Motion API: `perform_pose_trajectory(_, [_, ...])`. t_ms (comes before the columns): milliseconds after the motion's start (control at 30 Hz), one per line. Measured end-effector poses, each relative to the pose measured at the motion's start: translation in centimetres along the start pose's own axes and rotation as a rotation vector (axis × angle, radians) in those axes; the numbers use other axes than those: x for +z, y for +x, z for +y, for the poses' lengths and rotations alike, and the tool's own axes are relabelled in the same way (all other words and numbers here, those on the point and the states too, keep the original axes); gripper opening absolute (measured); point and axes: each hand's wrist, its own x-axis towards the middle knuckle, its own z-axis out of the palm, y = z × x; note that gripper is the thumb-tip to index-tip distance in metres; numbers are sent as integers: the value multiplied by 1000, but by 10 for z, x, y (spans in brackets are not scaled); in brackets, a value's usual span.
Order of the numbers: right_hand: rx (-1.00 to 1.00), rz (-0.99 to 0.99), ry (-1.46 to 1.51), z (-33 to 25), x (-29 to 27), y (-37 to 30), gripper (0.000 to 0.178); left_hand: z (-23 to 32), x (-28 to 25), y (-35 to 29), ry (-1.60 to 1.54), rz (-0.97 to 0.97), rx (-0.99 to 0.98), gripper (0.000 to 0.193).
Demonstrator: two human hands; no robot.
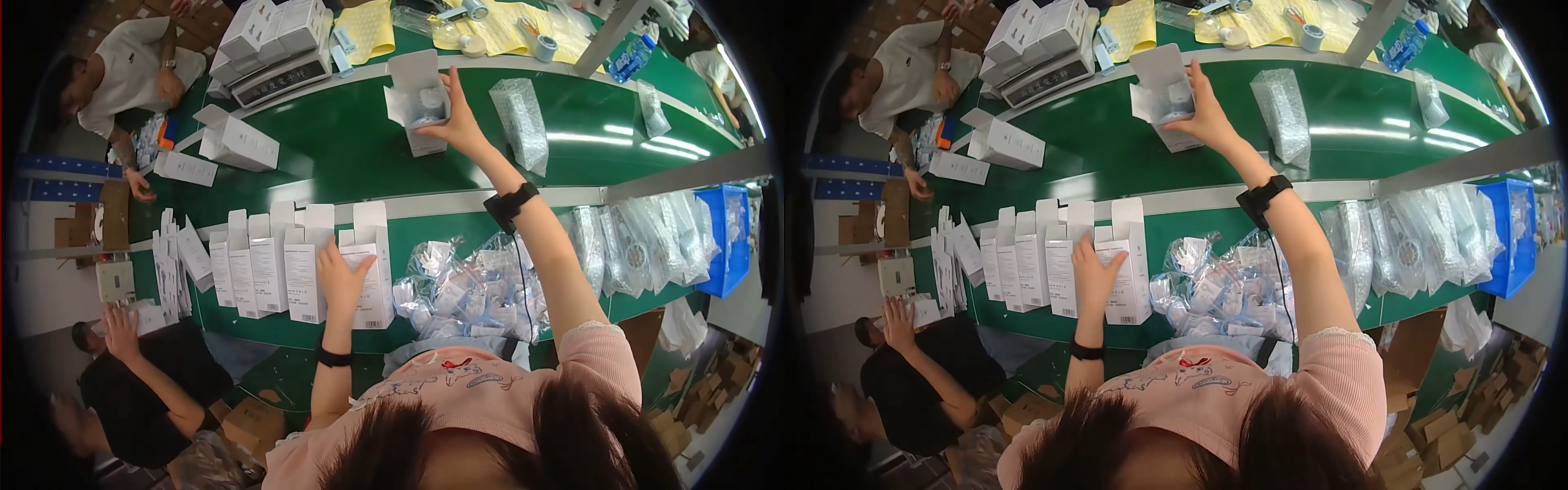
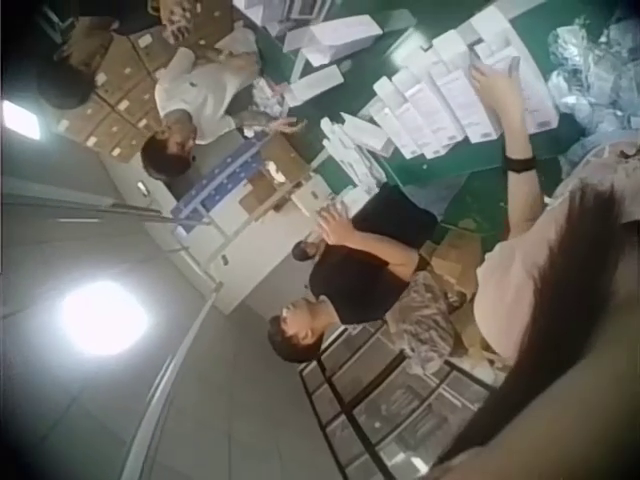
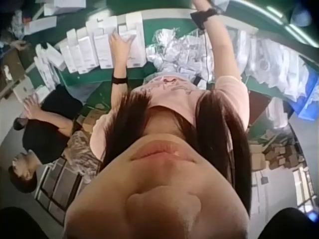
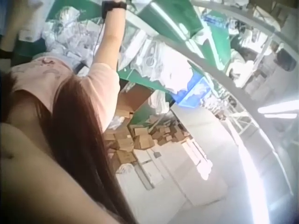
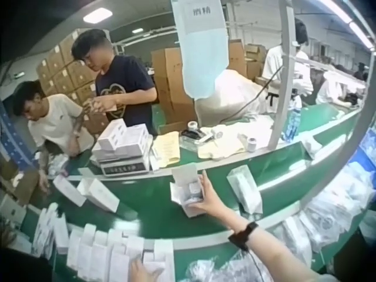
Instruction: The person packs thermometers by hand, picking up a bubble-wrapped device and a small plastic bag from the table, placing them into a box, and setting the packaged box aside. This process is repeated multiple times throughout the video.
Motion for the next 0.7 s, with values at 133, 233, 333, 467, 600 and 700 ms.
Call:
perform_pose_trajectory(133, [-44,-66,67,5,-22,2,105,-41,36,24,-336,-46,31,70])
perform_pose_trajectory(233, [95,127,-725,47,-70,11,98,-35,24,21,-944,-209,-118,74])
perform_pose_trajectory(333, [688,55,-1035,64,-79,11,94,-29,8,13,-1058,-296,-191,74])
perform_pose_trajectory(467, [924,-250,-983,92,-90,2,89,2,-30,5,-1117,-232,17,73])
perform_pose_trajectory(600, [698,-231,-617,79,-105,-18,85,38,-50,2,-1140,-193,338,72])
perform_pose_trajectory(700, [505,-36,102,6,-106,-22,73,63,-56,-6,-979,-206,453,73])
